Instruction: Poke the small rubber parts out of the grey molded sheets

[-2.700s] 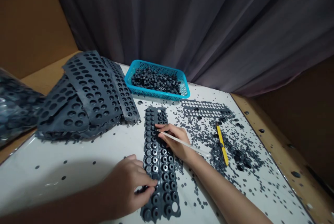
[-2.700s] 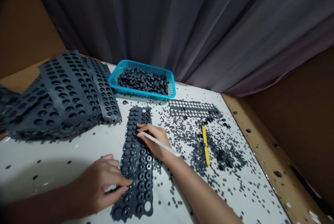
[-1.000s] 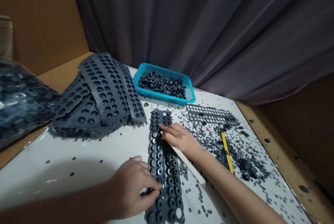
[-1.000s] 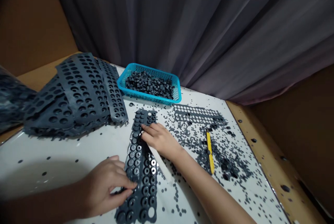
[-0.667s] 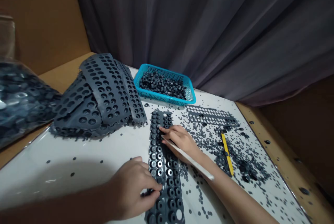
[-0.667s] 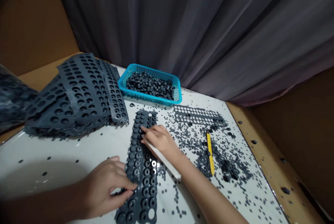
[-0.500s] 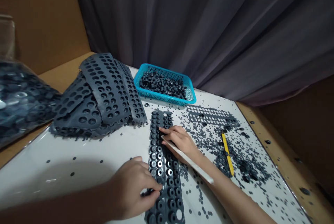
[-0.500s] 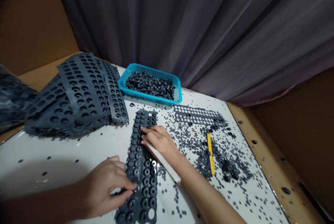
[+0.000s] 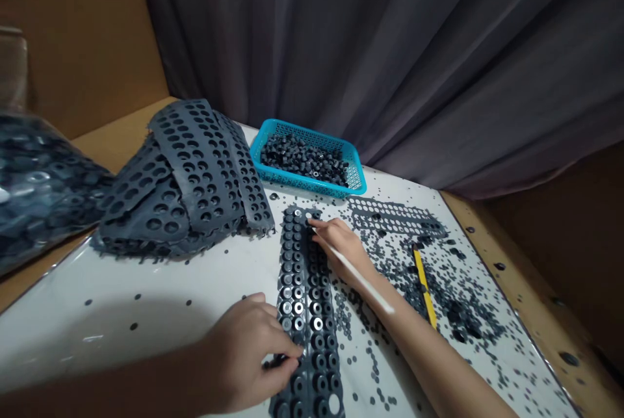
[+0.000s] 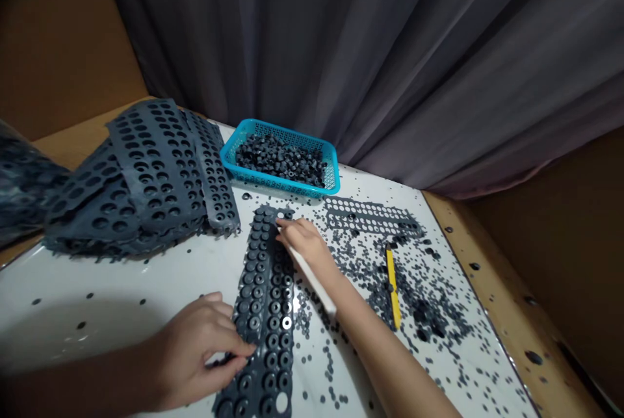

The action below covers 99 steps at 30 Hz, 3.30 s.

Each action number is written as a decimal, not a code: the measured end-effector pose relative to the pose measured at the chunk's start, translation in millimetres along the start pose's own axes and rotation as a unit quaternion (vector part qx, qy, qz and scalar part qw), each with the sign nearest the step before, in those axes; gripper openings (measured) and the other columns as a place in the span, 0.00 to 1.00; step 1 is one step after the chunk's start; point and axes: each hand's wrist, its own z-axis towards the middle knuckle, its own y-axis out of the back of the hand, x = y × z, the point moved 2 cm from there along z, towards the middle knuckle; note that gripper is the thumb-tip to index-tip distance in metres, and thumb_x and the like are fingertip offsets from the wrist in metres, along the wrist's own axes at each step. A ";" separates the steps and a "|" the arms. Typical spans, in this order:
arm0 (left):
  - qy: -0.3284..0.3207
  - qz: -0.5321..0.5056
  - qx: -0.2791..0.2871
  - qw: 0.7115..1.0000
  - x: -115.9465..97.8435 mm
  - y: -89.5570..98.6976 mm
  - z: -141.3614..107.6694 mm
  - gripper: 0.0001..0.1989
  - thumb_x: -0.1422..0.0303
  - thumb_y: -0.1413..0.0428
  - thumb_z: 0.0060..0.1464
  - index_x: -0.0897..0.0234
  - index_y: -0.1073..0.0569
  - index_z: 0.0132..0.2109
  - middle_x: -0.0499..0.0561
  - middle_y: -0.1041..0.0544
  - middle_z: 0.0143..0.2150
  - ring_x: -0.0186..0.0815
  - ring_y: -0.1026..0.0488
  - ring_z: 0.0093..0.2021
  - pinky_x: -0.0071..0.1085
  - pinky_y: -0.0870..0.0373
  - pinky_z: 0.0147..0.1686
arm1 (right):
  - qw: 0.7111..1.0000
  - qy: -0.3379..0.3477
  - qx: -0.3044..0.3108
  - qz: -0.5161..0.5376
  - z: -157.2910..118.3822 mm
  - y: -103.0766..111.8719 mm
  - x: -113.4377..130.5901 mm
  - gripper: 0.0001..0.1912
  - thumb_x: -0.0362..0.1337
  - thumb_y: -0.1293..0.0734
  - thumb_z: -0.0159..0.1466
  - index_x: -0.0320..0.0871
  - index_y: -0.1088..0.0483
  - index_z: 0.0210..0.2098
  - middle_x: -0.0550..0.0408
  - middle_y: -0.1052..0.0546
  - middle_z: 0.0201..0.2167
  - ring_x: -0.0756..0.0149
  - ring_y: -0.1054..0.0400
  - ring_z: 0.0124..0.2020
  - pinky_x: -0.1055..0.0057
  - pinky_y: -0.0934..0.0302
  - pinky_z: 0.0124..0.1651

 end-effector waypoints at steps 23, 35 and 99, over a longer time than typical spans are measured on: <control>-0.011 -0.004 -0.019 1.000 0.3 -0.4 -2.2 0.08 0.71 0.46 0.51 0.55 0.22 0.33 0.44 0.25 0.20 0.32 0.33 0.21 0.31 0.48 0.29 | 0.997 0.050 0.050 -0.003 0.0 -14.7 -2.5 0.08 0.33 0.41 0.68 0.44 0.34 0.33 0.46 0.24 0.47 0.62 0.31 0.41 0.65 0.32 0.40; -0.017 -0.002 -0.023 1.000 -1.1 0.8 0.8 0.08 0.71 0.46 0.50 0.56 0.22 0.32 0.44 0.27 0.17 0.32 0.35 0.21 0.31 0.47 0.29 | 0.981 -0.100 0.028 0.161 -0.6 -7.2 -4.3 0.03 0.36 0.38 0.67 0.45 0.35 0.36 0.48 0.23 0.43 0.60 0.29 0.47 0.62 0.34 0.45; -0.028 0.026 -0.044 0.998 -4.6 0.6 3.3 0.09 0.73 0.47 0.48 0.56 0.23 0.28 0.42 0.27 0.16 0.31 0.34 0.19 0.31 0.43 0.31 | 0.983 -0.134 0.005 0.123 8.4 -22.1 -17.0 0.03 0.36 0.39 0.66 0.47 0.36 0.35 0.49 0.23 0.46 0.58 0.27 0.46 0.61 0.33 0.45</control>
